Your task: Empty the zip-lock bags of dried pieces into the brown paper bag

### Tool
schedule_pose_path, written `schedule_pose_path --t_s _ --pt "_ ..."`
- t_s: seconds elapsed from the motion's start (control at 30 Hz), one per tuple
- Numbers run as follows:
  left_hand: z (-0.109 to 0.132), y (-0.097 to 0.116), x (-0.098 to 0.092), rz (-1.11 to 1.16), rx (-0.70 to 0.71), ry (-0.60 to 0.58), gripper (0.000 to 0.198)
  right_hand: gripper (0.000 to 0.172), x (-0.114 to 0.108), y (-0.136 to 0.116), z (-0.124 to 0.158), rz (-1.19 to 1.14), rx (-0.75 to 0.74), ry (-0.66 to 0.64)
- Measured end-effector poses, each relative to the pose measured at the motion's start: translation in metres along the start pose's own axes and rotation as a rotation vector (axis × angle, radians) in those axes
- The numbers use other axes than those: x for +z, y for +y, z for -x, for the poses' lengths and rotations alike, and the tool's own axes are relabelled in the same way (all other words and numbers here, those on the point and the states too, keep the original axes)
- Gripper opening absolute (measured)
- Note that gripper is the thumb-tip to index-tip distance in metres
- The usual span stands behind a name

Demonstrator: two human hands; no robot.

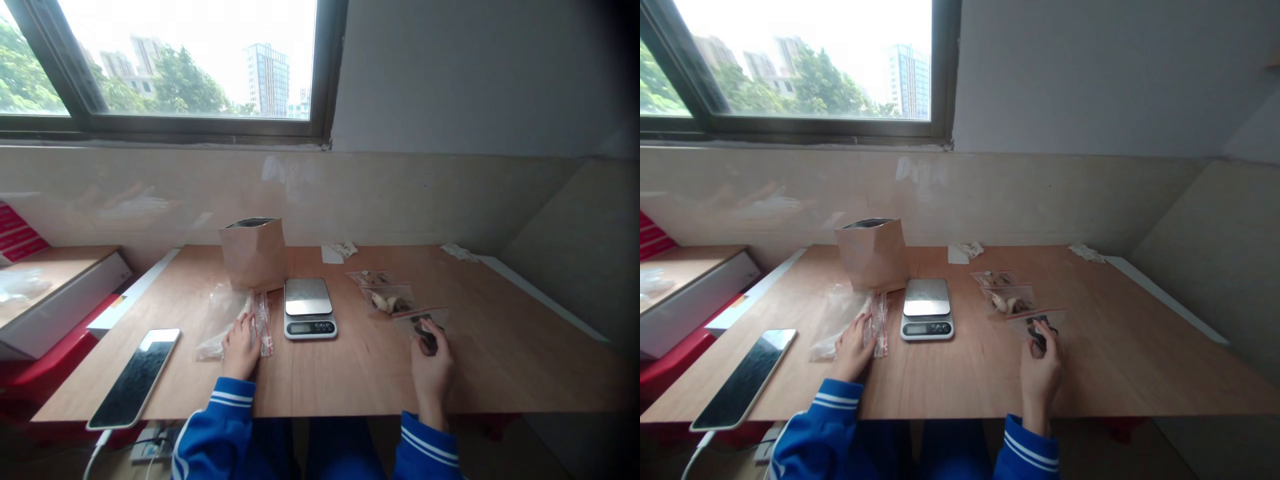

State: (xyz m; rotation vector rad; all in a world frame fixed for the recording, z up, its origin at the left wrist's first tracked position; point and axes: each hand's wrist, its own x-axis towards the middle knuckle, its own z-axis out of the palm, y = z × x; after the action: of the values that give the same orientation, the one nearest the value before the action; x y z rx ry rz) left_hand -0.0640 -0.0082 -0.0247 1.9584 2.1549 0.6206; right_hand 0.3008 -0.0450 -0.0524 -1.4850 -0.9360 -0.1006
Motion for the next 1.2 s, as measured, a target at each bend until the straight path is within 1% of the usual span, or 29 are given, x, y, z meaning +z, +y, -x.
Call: schedule_pose_path --t_s 0.07,0.13,0.2,0.23,0.3,0.33,0.37,0.4,0.43,0.5,0.53,0.57,0.6,0.7,0.77,0.83,0.9,0.97,1.03,1.1,1.13,1.2 --pt "0.001 0.004 0.002 0.047 0.001 0.036 0.053 0.039 0.001 -0.027 -0.004 -0.089 0.08 0.02" --pt "0.003 0.009 0.005 0.077 -0.012 0.062 0.055 0.04 0.004 -0.06 -0.004 -0.196 0.148 -0.028" --pt "0.006 0.015 0.004 0.085 -0.024 0.083 0.053 0.042 0.009 -0.096 0.001 -0.326 0.184 -0.149" --pt "0.009 0.019 0.001 0.091 -0.024 0.102 0.049 0.042 0.013 -0.113 0.006 -0.389 0.189 -0.245" --pt "0.015 0.028 -0.011 0.14 -0.003 0.171 0.037 0.038 0.02 -0.141 0.017 -0.494 0.169 -0.391" --pt "0.019 0.033 -0.02 0.205 0.018 0.207 0.034 0.035 0.024 -0.152 0.023 -0.536 0.15 -0.469" --pt "0.023 0.038 -0.029 0.309 0.046 0.216 0.031 0.033 0.028 -0.161 0.029 -0.572 0.128 -0.54" --pt "0.027 0.044 -0.039 0.455 0.08 0.181 0.03 0.031 0.031 -0.168 0.034 -0.599 0.106 -0.611" --pt "0.031 0.05 -0.048 0.64 0.11 0.092 0.032 0.03 0.034 -0.173 0.039 -0.617 0.083 -0.679" --pt "0.038 0.062 -0.061 1.007 0.044 -0.078 0.038 0.03 0.04 -0.181 0.047 -0.635 0.04 -0.803" --pt "0.04 0.066 -0.065 1.126 0.017 -0.144 0.04 0.031 0.041 -0.183 0.049 -0.64 0.018 -0.855" --pt "0.042 0.07 -0.067 1.18 -0.005 -0.177 0.04 0.032 0.043 -0.185 0.051 -0.645 -0.004 -0.897" --pt "0.043 0.073 -0.068 1.186 -0.017 -0.181 0.038 0.033 0.044 -0.187 0.053 -0.65 -0.027 -0.931" --pt "0.043 0.074 -0.062 1.064 -0.018 -0.161 0.036 0.038 0.045 -0.187 0.054 -0.67 -0.089 -0.986" --pt "0.042 0.07 -0.058 1.017 -0.027 -0.204 0.037 0.04 0.045 -0.184 0.053 -0.686 -0.111 -1.011" --pt "0.04 0.065 -0.055 1.033 -0.041 -0.235 0.038 0.04 0.044 -0.182 0.051 -0.711 -0.115 -1.027" --pt "0.039 0.062 -0.054 1.083 -0.039 -0.207 0.038 0.039 0.043 -0.18 0.048 -0.723 -0.105 -1.034" --pt "0.038 0.064 -0.054 1.116 -0.025 -0.159 0.036 0.038 0.041 -0.179 0.047 -0.699 -0.087 -0.991" --pt "0.038 0.069 -0.056 1.102 0.011 -0.121 0.035 0.034 0.041 -0.181 0.048 -0.635 -0.076 -0.887" --pt "0.04 0.077 -0.058 1.056 0.053 -0.094 0.035 0.026 0.042 -0.184 0.052 -0.56 -0.055 -0.793" --pt "0.042 0.081 -0.058 1.031 0.073 -0.087 0.034 0.022 0.042 -0.186 0.054 -0.535 -0.031 -0.786" --pt "0.045 0.087 -0.058 0.984 0.107 -0.096 0.032 0.019 0.044 -0.19 0.061 -0.525 0.052 -0.829"
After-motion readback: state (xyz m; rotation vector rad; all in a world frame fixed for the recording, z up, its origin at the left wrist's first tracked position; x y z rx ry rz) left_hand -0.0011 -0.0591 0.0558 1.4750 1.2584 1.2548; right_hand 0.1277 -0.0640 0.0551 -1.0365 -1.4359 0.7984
